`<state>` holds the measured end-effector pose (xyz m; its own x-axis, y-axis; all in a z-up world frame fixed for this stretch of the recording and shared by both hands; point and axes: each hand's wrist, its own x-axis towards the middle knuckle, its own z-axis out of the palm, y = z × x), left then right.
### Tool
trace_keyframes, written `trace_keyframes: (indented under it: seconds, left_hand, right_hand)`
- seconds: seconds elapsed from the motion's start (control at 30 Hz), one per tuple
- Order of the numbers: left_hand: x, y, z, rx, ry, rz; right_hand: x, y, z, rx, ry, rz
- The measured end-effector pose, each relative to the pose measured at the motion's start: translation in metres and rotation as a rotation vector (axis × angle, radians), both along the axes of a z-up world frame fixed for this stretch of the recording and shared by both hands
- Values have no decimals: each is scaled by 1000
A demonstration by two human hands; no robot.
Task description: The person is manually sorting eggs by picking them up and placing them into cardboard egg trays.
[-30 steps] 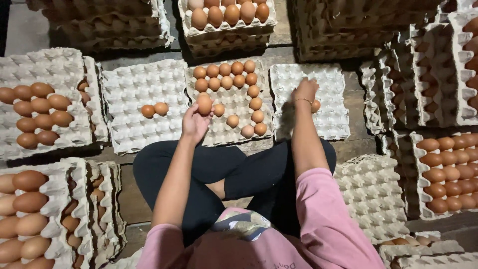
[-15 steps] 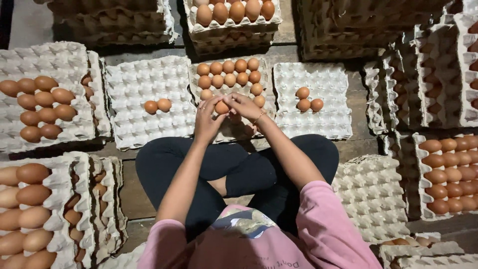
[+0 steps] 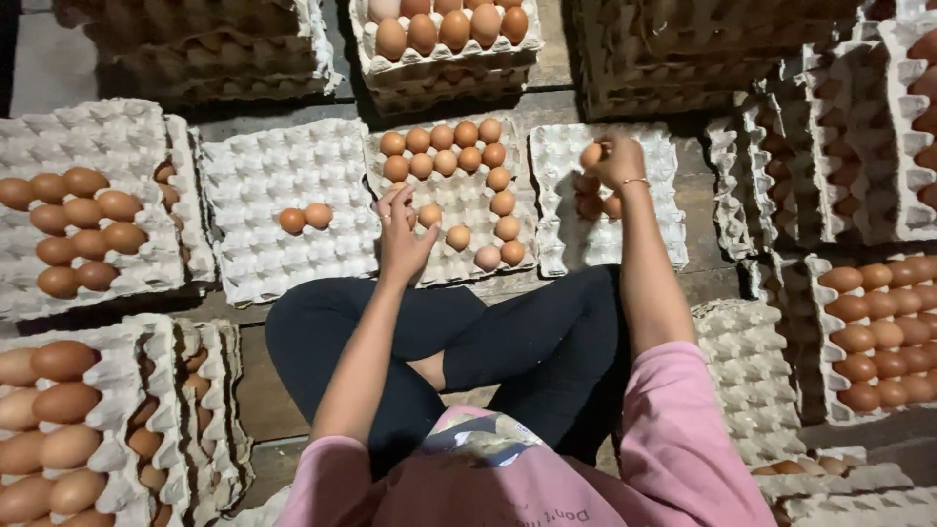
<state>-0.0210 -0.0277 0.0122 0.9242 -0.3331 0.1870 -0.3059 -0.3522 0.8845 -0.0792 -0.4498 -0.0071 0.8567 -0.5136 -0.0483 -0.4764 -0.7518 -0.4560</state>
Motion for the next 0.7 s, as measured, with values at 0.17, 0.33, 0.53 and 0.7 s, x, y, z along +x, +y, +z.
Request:
trace_keyframes:
  seconds: [0.17,0.33,0.53,0.7]
  left_hand:
    - [5,-2,-3,56,54,42]
    - [12,3,-15,185,98,133]
    - [14,3,0,129,124,180]
    - [19,0,-12,140,101,173]
  right_hand:
    - [-36,-36,-18,-52,171,-200]
    - [-41,-38,-36,104,157,-415]
    - [-36,-29,-40,110,176,-421]
    - [-30,-25,-35,66,186,-368]
